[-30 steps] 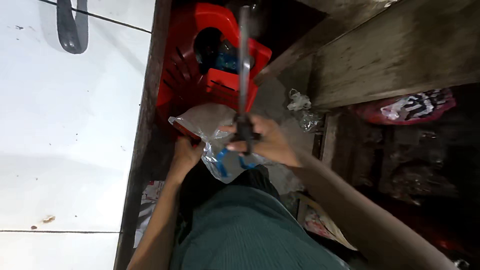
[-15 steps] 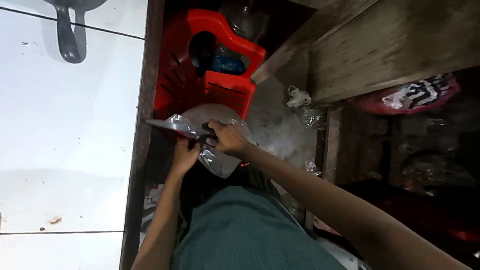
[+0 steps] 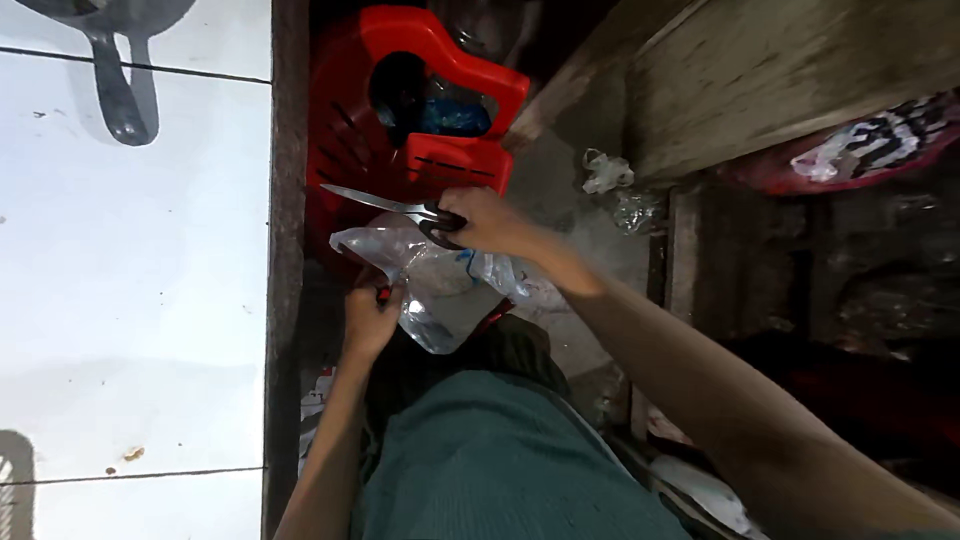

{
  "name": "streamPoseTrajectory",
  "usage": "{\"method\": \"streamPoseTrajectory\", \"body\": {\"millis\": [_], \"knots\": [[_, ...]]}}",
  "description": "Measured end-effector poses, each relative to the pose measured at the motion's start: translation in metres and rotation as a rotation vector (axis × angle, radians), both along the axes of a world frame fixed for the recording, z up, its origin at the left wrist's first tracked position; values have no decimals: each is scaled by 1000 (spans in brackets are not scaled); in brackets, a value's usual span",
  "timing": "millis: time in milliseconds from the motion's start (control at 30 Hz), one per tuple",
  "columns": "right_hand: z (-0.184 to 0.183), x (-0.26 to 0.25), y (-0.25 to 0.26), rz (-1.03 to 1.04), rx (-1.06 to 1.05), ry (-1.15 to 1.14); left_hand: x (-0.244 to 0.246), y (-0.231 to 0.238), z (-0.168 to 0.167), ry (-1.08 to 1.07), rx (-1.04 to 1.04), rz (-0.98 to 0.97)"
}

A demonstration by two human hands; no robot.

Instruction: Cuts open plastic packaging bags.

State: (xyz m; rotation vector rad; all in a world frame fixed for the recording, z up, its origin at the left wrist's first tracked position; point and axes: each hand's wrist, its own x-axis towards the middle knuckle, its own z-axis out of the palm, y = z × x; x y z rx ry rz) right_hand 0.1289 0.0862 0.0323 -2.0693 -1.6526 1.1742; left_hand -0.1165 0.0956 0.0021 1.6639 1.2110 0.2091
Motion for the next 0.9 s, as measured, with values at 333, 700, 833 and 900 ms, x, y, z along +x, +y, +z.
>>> {"method": "streamPoseTrajectory", "body": {"millis": [333, 700, 833, 900], "knots": [[128, 19, -120, -54, -640, 514, -16, -8, -23, -192, -88, 115], [68, -11, -90, 7, -930, 352, -14, -10, -24, -195, -53, 96], [64, -7, -86, -39, -928, 394, -13, -10, -23, -190, -51, 111], [60, -4, -88, -75, -929, 444, -13, -9, -21, -184, -67, 121]]}}
